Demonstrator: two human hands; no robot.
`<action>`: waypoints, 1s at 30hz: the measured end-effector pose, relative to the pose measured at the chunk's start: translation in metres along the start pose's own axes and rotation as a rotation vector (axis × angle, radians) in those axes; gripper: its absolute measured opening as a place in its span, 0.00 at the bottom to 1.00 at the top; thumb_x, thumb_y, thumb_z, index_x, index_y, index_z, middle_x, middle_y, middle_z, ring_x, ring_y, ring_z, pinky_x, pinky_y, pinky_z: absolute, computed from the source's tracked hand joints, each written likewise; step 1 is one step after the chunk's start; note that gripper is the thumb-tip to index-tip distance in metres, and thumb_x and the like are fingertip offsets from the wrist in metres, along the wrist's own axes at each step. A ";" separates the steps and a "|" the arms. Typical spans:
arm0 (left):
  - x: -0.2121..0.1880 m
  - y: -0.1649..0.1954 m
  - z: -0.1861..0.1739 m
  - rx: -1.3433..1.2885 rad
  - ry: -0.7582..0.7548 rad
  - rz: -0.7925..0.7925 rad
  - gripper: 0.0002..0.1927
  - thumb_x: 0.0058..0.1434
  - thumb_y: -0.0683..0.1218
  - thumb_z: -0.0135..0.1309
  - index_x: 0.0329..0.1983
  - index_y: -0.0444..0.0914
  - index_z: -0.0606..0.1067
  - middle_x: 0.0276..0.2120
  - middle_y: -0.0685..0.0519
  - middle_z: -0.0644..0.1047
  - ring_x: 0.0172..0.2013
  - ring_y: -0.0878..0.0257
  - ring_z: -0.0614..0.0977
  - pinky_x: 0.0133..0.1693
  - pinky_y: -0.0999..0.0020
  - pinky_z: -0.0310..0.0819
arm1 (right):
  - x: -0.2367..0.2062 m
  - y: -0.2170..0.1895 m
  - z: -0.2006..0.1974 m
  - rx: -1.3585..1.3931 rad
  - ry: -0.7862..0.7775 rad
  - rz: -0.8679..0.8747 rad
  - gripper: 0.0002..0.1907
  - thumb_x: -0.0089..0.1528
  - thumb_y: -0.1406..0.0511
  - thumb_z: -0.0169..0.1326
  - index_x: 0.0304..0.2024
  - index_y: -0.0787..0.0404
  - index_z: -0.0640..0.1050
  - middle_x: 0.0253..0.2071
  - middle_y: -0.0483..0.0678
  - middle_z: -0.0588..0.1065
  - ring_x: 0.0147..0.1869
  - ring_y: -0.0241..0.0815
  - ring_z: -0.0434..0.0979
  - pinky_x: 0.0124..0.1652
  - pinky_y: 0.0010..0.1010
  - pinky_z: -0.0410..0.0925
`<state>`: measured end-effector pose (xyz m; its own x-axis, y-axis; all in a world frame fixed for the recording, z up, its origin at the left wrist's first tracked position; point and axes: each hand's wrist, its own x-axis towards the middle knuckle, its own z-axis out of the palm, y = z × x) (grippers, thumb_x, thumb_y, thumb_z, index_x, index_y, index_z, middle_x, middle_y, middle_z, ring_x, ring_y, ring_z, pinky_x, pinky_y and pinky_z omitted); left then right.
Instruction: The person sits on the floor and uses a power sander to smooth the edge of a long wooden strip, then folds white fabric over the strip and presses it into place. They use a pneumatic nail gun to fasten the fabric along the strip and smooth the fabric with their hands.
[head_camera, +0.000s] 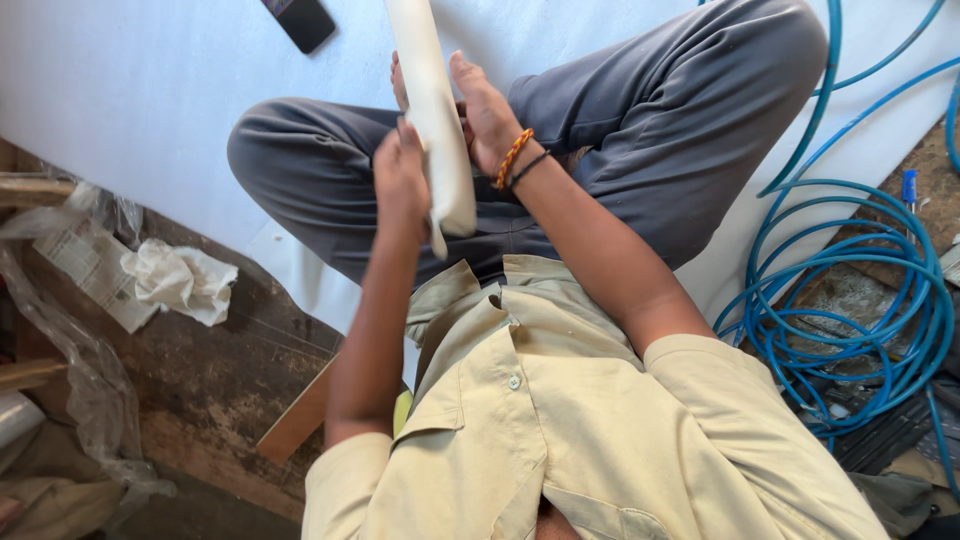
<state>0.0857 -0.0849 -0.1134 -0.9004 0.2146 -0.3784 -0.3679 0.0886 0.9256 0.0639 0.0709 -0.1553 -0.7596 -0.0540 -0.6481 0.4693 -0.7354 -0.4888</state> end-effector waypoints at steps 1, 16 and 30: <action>-0.018 -0.004 0.004 0.061 -0.010 0.107 0.21 0.80 0.55 0.44 0.37 0.34 0.70 0.29 0.58 0.69 0.31 0.71 0.66 0.32 0.70 0.64 | 0.004 -0.011 -0.005 0.023 -0.064 -0.018 0.30 0.66 0.42 0.40 0.54 0.56 0.69 0.44 0.57 0.79 0.39 0.43 0.82 0.39 0.34 0.77; 0.055 0.182 0.044 0.210 0.011 0.824 0.20 0.79 0.56 0.45 0.54 0.32 0.67 0.44 0.52 0.70 0.43 0.66 0.76 0.38 0.73 0.74 | -0.051 -0.103 0.043 -0.203 -0.300 -0.557 0.31 0.72 0.43 0.36 0.52 0.62 0.75 0.35 0.42 0.74 0.34 0.28 0.71 0.33 0.23 0.68; 0.052 0.210 0.064 -0.062 0.335 0.843 0.24 0.80 0.60 0.42 0.42 0.34 0.69 0.35 0.57 0.72 0.34 0.73 0.70 0.37 0.76 0.65 | -0.102 -0.145 0.065 -0.549 -0.508 -0.836 0.26 0.78 0.52 0.42 0.68 0.64 0.64 0.57 0.47 0.70 0.61 0.32 0.67 0.61 0.26 0.64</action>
<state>-0.0231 0.0072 0.0617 -0.8936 -0.1103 0.4350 0.4400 -0.0243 0.8977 0.0440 0.1397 0.0196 -0.9655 -0.0446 0.2566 -0.2346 -0.2786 -0.9313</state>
